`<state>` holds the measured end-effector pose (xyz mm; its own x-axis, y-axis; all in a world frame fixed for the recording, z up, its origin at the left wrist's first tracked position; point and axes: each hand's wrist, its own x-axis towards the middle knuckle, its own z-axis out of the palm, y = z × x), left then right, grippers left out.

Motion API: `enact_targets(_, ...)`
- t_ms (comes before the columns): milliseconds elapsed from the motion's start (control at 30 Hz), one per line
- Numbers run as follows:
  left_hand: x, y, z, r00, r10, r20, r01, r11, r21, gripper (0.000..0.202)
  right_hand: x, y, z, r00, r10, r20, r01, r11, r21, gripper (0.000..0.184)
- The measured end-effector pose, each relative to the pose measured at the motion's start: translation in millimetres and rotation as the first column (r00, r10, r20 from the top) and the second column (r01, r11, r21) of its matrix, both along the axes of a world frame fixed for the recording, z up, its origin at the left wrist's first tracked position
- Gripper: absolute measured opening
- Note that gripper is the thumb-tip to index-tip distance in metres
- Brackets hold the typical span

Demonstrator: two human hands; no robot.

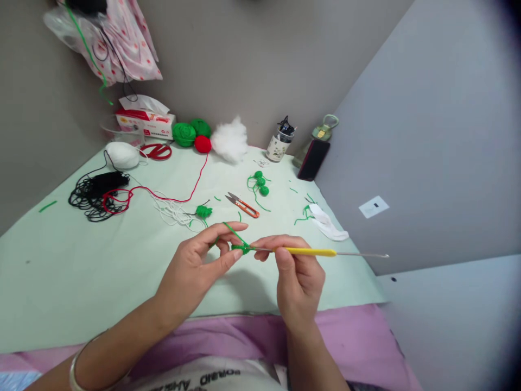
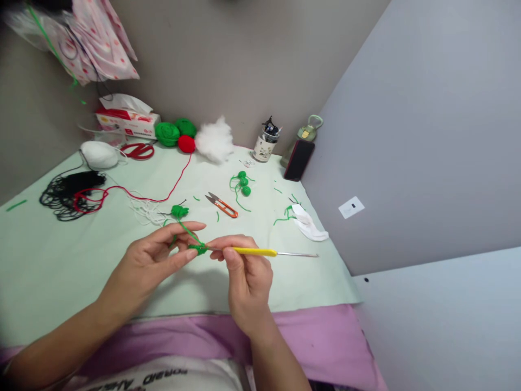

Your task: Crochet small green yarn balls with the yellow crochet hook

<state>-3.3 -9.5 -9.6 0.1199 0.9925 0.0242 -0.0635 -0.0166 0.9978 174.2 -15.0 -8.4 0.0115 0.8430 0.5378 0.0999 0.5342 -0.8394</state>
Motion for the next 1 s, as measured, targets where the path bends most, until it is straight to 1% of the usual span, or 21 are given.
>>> enact_targets(67, -0.4, 0.8, 0.5, 0.999, 0.029, -0.041, -0.028, 0.999, 0.019, 0.028, 0.4, 0.3, -2.2, 0.999, 0.008, 0.043, -0.009, 0.999, 0.036, 0.025)
enact_targets(167, 0.2, 2.0, 1.7, 0.996, 0.060, -0.064, -0.059, 0.998, 0.020, 0.026, 0.4, 0.8, -6.0, 0.994, 0.013, 0.112, -0.029, 0.988, 0.149, 0.029)
enact_targets(267, 1.6, 2.3, 3.3, 0.996, 0.075, -0.048, -0.075, 0.997, 0.002, 0.028, 0.1, 0.7, -7.9, 0.979, -0.014, 0.202, -0.045, 0.958, 0.285, 0.031)
enact_targets(333, 2.1, 1.8, 4.1, 0.996, 0.080, -0.030, -0.080, 0.997, -0.007, 0.029, 0.0, 0.8, -7.8, 0.971, -0.020, 0.237, -0.062, 0.941, 0.333, 0.030)
enact_targets(400, 2.1, 1.0, 4.6, 0.997, 0.071, -0.012, -0.072, 0.997, -0.015, 0.030, 0.1, 1.6, -7.7, 0.976, 0.003, 0.220, -0.076, 0.944, 0.321, 0.028)
enact_targets(467, 2.0, 0.8, 4.7, 0.999, 0.047, 0.001, -0.047, 0.999, -0.021, 0.032, 0.1, 2.9, -8.3, 0.986, 0.032, 0.161, -0.075, 0.960, 0.271, 0.026)
enact_targets(533, 2.4, 1.4, 4.6, 1.000, 0.020, 0.020, -0.020, 0.999, -0.029, 0.034, -0.6, 4.0, -9.7, 0.992, 0.025, 0.126, -0.057, 0.965, 0.257, 0.024)
enact_targets(567, 2.9, 2.0, 4.6, 0.999, 0.008, 0.034, -0.007, 0.999, -0.034, 0.035, -1.2, 4.2, -10.8, 0.991, 0.005, 0.133, -0.043, 0.958, 0.283, 0.024)
enact_targets(633, 4.3, 3.1, 4.8, 0.997, -0.006, 0.074, 0.010, 0.999, -0.052, 0.039, -2.5, 3.6, -13.0, 0.976, -0.073, 0.207, -0.013, 0.923, 0.385, 0.026)
enact_targets(733, 6.7, 3.2, 5.4, 0.991, -0.007, 0.137, 0.018, 0.997, -0.079, 0.046, -4.2, 1.0, -15.9, 0.890, -0.250, 0.382, 0.008, 0.845, 0.535, 0.034)
enact_targets(833, 7.8, 1.5, 6.6, 0.979, 0.003, 0.204, 0.021, 0.993, -0.116, 0.051, -4.0, -1.0, -18.2, 0.808, -0.372, 0.456, 0.017, 0.789, 0.614, 0.042)
enact_targets(867, 7.8, 1.1, 7.2, 0.970, -0.004, 0.242, 0.039, 0.989, -0.141, 0.052, -3.5, -1.2, -18.9, 0.795, -0.396, 0.460, 0.018, 0.773, 0.634, 0.044)
enact_targets(933, 7.2, 1.0, 8.5, 0.941, -0.034, 0.337, 0.109, 0.972, -0.207, 0.054, -2.1, -0.7, -20.1, 0.779, -0.412, 0.473, 0.005, 0.758, 0.652, 0.049)
enact_targets(967, 6.7, 1.3, 9.0, 0.922, -0.050, 0.383, 0.152, 0.959, -0.240, 0.055, -1.3, 0.0, -20.5, 0.785, -0.405, 0.468, 0.001, 0.758, 0.653, 0.050)
enact_targets(1000, 6.2, 1.9, 9.5, 0.905, -0.065, 0.420, 0.192, 0.944, -0.269, 0.056, -0.7, 1.0, -20.6, 0.807, -0.376, 0.456, -0.002, 0.769, 0.639, 0.049)
